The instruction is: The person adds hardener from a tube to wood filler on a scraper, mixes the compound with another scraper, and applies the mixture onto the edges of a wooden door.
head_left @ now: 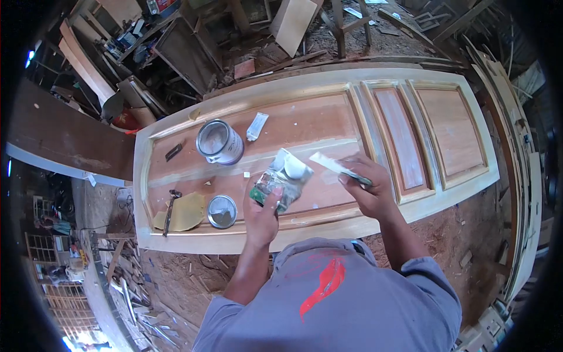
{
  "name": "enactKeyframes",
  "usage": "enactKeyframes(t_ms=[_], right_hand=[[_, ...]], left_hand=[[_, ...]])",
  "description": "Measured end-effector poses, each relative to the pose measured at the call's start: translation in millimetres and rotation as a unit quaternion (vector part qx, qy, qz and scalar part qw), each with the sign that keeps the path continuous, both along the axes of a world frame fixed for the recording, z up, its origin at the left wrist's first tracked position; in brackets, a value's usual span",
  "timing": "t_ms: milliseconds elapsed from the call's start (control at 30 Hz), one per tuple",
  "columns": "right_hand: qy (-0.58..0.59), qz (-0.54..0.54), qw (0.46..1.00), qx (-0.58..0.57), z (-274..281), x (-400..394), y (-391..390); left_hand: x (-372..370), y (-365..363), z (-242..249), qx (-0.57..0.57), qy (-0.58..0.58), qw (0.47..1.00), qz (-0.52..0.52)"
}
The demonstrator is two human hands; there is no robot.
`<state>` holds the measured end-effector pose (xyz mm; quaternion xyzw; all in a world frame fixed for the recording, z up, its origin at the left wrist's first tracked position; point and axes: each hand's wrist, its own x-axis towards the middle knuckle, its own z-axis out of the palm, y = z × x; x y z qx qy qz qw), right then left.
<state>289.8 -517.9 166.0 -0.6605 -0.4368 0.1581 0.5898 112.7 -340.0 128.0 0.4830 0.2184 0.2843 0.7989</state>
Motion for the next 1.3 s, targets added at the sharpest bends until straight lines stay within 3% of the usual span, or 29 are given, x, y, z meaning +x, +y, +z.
enactKeyframes(t_ms=[33, 67, 100, 167, 267, 433, 1033, 1133, 1167, 1300], right_hand=[[0.039, -0.030, 0.998, -0.030, 2.4, -7.4, -2.4], [-0.022, -0.045, 0.998, -0.033, 1.1, -15.1, -1.2], [-0.086, -0.061, 0.994, -0.035, 0.6, -22.8, 2.4], [-0.202, -0.076, 0.976, -0.039, 1.9, -30.7, 8.1], [-0.224, -0.118, 0.967, -0.031, -11.2, -40.5, 20.8], [-0.173, -0.110, 0.978, -0.028, -2.4, -66.2, 42.4], [-0.211, -0.083, 0.974, -0.023, 8.5, -68.1, 48.5], [-0.218, -0.093, 0.971, -0.034, 14.3, -70.9, 49.5], [-0.230, -0.087, 0.969, -0.038, 12.4, -74.3, 54.0], [-0.236, -0.088, 0.967, -0.026, 16.1, -70.6, 51.6]], left_hand=[[-2.4, -0.7, -9.6, 0.098, 0.023, 0.994, 0.046], [-3.2, -3.3, -16.6, 0.193, 0.047, 0.976, 0.091], [2.1, -9.1, -19.3, 0.206, 0.044, 0.967, 0.144], [5.9, -12.9, -23.7, 0.159, 0.026, 0.976, 0.144], [12.8, -26.2, -24.8, 0.147, 0.013, 0.977, 0.154], [21.1, -44.5, -28.6, 0.137, -0.008, 0.978, 0.155], [17.2, -32.2, -46.7, 0.161, 0.019, 0.967, 0.195], [10.5, -31.4, -50.0, 0.184, 0.044, 0.964, 0.187], [12.4, -32.1, -47.5, 0.242, 0.049, 0.949, 0.196], [13.9, -30.2, -40.7, 0.166, 0.030, 0.965, 0.201]])
